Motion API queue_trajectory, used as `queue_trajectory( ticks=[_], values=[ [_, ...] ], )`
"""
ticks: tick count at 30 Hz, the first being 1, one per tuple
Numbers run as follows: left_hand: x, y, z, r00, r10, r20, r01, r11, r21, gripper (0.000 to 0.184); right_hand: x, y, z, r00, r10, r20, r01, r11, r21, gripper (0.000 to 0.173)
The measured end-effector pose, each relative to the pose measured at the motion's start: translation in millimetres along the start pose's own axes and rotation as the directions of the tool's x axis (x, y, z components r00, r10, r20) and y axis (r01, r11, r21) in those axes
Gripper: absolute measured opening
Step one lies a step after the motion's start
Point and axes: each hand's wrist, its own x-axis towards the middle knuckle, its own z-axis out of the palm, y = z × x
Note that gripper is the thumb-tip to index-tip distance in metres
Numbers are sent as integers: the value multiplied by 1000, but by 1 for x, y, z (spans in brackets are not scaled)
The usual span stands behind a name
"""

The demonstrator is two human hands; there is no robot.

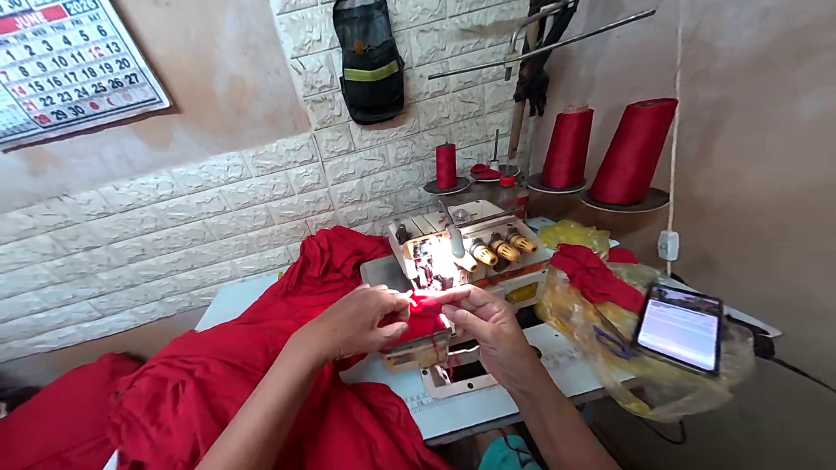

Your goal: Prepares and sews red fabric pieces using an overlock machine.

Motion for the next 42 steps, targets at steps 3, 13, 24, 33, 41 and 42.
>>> queue_trajectory(
  ticks=[3,13,24,33,41,42],
  values=[
    [-4,2,1,987,118,-107,-124,991,-57,18,2,-7,1,983,46,176,-9,979,-203,22],
    [29,25,1,972,-203,116,189,975,120,73,-12,-9,20,962,17,273,171,740,-650,16],
    [13,26,-19,956,-292,-25,291,936,198,30,-1,21,-3,986,-162,35,134,659,-740,11],
    [5,20,-2,956,-117,-270,188,949,252,34,6,32,-2,987,-114,-109,24,791,-612,27],
    [20,30,7,989,145,-36,-136,975,178,33,-8,1,-17,906,96,412,-42,989,-140,8],
    [22,25,7,993,118,11,-118,978,170,35,-12,3,-20,904,122,409,-70,988,-140,9]
  ],
)
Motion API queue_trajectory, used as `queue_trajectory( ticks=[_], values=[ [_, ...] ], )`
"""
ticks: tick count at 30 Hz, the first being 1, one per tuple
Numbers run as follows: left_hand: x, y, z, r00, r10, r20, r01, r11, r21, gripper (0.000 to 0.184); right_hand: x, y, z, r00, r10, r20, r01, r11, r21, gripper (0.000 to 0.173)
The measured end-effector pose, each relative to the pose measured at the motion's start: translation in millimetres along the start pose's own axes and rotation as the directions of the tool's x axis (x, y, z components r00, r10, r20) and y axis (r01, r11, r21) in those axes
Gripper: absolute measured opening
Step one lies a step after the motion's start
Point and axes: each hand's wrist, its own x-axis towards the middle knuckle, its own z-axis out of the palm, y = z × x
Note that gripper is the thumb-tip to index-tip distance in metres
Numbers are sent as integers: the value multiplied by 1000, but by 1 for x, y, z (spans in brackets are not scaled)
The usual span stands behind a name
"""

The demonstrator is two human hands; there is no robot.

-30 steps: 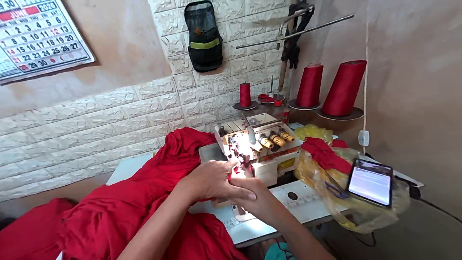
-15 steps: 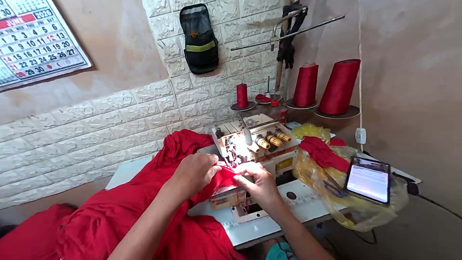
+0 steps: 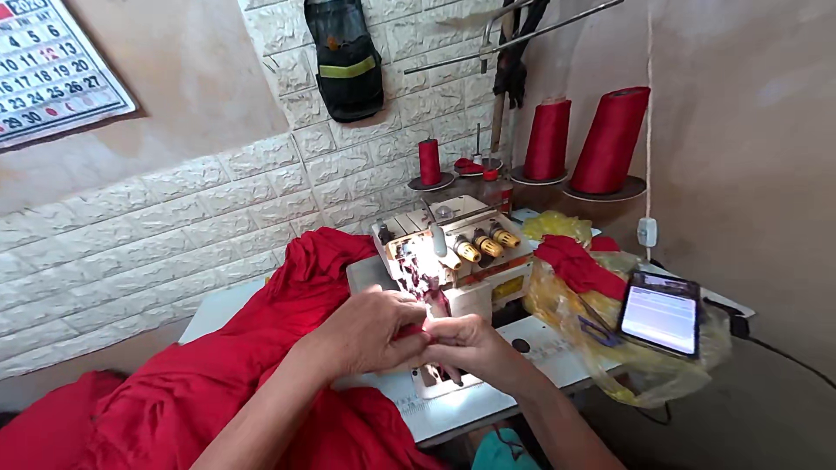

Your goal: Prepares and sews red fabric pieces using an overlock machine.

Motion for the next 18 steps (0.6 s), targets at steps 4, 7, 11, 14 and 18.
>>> queue_trajectory(
  ticks=[4,7,11,14,18],
  values=[
    [6,-31,-3,981,-137,140,148,986,-78,36,-10,14,4,994,65,-84,-63,998,30,10],
    [3,-49,0,986,-136,97,155,960,-235,35,-5,15,5,989,49,-136,-44,998,38,10],
    [-1,-45,0,980,-182,75,192,968,-159,42,0,14,4,983,76,-165,-64,995,74,9],
    [-1,-41,1,967,-234,98,237,971,-21,45,1,14,5,981,81,-179,-66,994,88,9],
    [-2,-27,0,989,-134,69,149,944,-296,28,-2,14,5,981,50,-188,-40,998,53,7]
  ],
)
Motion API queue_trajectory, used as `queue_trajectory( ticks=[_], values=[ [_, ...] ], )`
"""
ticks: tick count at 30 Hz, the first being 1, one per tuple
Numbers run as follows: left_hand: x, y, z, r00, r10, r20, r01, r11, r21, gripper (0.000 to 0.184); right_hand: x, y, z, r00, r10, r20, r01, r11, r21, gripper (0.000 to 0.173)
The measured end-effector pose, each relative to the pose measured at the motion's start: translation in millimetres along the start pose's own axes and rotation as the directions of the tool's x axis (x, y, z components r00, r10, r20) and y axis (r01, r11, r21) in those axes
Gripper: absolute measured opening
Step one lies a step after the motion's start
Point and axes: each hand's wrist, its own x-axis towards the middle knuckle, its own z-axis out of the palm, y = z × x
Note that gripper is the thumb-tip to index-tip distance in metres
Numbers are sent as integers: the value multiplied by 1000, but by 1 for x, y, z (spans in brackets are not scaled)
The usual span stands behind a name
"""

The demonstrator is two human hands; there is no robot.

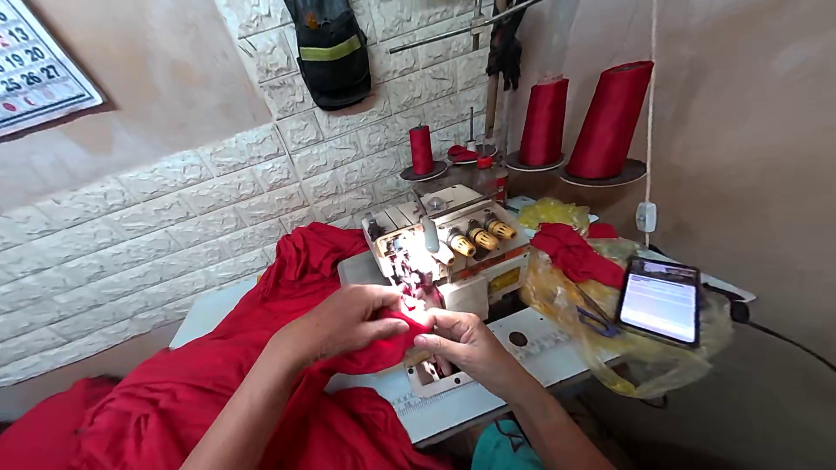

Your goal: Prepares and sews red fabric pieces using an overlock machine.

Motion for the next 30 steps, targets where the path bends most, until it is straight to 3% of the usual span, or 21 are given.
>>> queue_trajectory(
  ticks=[2,4,7,10,15,24,30],
  values=[
    [1,9,6,998,62,6,-61,997,-51,24,-3,2,-1,999,-34,6,34,999,-11,8],
    [2,10,10,997,65,30,-67,996,53,30,-4,5,-2,999,-42,6,42,999,-16,8],
    [4,-1,3,992,-109,66,92,969,228,46,-3,5,-2,1000,-29,-8,29,999,-46,10],
    [-3,-10,-5,996,-77,42,72,991,113,30,0,1,-1,999,-26,-43,20,992,-122,12],
    [-11,-2,-9,994,-105,26,105,994,13,20,4,-5,1,994,-32,-100,13,982,-190,36],
    [-12,6,-9,985,-171,-7,170,982,-75,27,1,-8,7,989,-100,-105,55,928,-369,29],
    [-15,5,-6,987,-160,-29,156,980,-120,20,6,-10,6,987,-150,-49,108,869,-483,26]
  ],
)
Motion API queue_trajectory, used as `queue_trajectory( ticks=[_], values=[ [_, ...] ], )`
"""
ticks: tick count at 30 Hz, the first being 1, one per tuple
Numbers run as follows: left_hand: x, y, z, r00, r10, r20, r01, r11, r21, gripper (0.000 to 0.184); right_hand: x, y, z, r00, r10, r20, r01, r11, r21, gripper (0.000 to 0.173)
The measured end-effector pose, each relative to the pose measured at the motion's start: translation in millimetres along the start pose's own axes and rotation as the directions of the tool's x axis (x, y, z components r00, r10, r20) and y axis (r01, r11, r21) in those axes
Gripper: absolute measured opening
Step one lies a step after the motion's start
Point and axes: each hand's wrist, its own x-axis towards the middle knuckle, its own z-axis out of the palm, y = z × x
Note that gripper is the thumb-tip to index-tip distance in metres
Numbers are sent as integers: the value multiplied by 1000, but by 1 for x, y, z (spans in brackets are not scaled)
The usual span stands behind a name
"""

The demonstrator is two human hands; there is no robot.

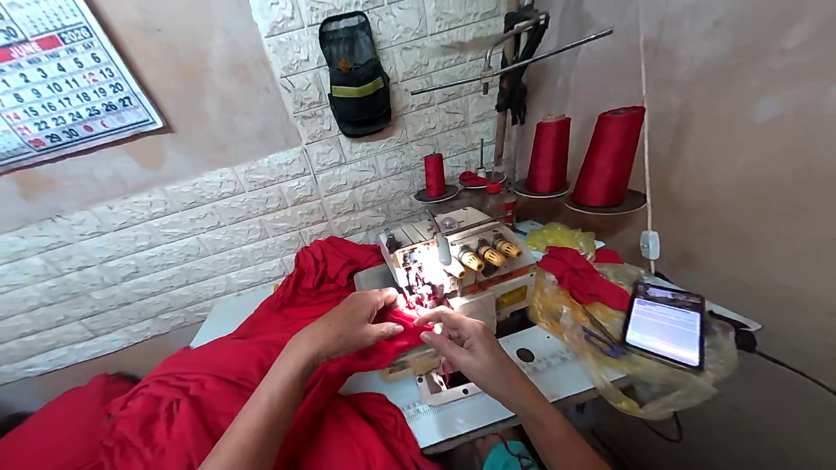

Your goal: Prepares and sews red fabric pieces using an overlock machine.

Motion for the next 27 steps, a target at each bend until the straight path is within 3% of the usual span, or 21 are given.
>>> queue_trajectory(
  ticks=[6,11,17,22,27],
  values=[
    [2,21,7,998,-50,31,48,995,88,23,14,-18,2,991,131,-27,-133,984,-121,35],
    [9,26,14,996,-82,30,78,990,120,47,18,-27,-3,987,139,79,-116,964,-240,22],
    [13,21,17,995,-88,55,81,989,122,69,16,-20,2,982,188,-19,-189,965,-181,22],
    [12,8,14,999,19,49,-26,988,153,33,14,-19,6,982,188,-12,-185,952,-246,21],
    [11,3,11,999,36,-9,-34,987,155,25,10,-17,9,995,93,-46,-101,969,-227,16]
  ],
)
